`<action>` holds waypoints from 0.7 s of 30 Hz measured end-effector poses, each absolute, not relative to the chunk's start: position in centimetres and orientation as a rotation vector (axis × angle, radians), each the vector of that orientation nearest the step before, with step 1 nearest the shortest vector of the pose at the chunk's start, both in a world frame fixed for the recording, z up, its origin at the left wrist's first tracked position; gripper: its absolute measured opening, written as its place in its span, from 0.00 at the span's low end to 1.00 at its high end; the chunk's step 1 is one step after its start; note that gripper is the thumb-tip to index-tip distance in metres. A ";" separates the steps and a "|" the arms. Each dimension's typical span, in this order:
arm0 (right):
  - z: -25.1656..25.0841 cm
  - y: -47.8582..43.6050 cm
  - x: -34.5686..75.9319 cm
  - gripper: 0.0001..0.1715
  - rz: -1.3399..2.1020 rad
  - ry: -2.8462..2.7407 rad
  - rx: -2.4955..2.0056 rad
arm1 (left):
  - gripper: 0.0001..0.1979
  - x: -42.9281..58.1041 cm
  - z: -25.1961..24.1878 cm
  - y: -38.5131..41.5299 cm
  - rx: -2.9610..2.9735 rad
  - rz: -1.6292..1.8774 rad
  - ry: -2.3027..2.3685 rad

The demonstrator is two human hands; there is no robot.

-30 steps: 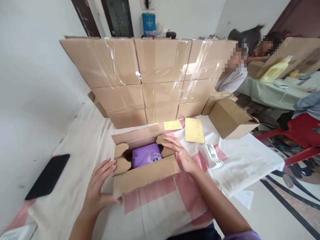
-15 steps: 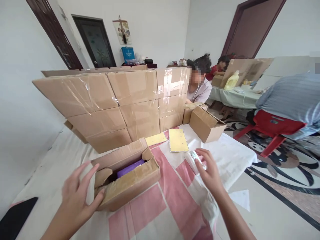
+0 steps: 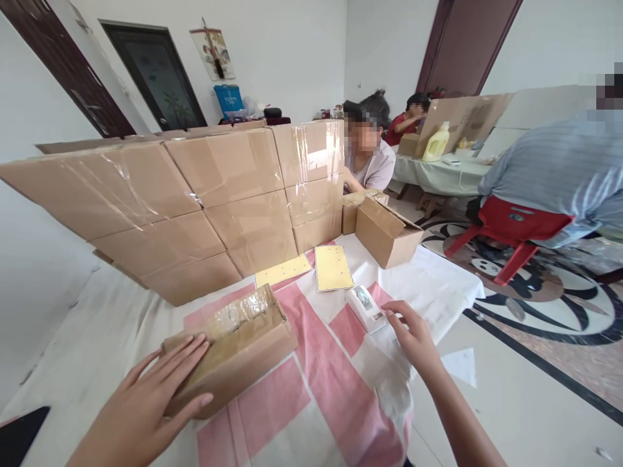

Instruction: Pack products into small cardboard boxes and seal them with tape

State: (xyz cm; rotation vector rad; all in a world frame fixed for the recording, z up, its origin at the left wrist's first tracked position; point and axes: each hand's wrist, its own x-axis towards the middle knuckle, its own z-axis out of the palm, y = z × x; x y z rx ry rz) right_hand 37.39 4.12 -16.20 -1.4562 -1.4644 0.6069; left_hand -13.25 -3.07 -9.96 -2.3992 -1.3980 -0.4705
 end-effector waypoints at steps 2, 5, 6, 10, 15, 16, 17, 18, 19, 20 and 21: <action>-16.1 4.7 37.1 0.22 0.655 -1.508 -1.454 | 0.35 -11.1 -9.0 -3.3 -2.339 -0.545 -1.403; -15.8 5.4 36.7 0.23 0.722 -1.562 -1.492 | 0.24 -5.2 -8.0 -3.6 -2.329 -0.787 -1.225; -15.7 5.6 36.5 0.23 0.745 -1.563 -1.519 | 0.23 -2.5 -8.2 -3.5 -2.377 -0.906 -1.130; -14.9 6.4 36.3 0.18 0.930 -1.398 -1.568 | 0.30 9.7 -12.4 -1.0 -2.813 -1.167 -0.990; -13.5 7.3 37.2 0.17 1.105 -1.306 -1.565 | 0.66 19.1 -18.1 7.2 -3.086 -1.055 -1.521; -13.2 7.5 37.4 0.16 1.134 -1.315 -1.581 | 0.67 19.8 -18.6 8.6 -3.112 -1.069 -1.599; -13.0 7.7 37.7 0.15 1.172 -1.313 -1.599 | 0.66 20.3 -18.9 9.7 -3.127 -1.093 -1.652; -12.8 8.0 37.8 0.14 1.220 -1.299 -1.622 | 0.63 20.6 -19.1 10.4 -3.124 -1.125 -1.687; -12.6 8.3 38.0 0.12 1.272 -1.276 -1.647 | 0.60 20.8 -19.3 10.8 -3.106 -1.159 -1.712; -12.4 8.6 38.1 0.10 1.325 -1.253 -1.668 | 0.57 20.8 -19.5 11.0 -3.080 -1.191 -1.726; -12.2 8.9 38.3 0.10 1.375 -1.234 -1.684 | 0.54 20.7 -19.8 10.9 -3.060 -1.221 -1.726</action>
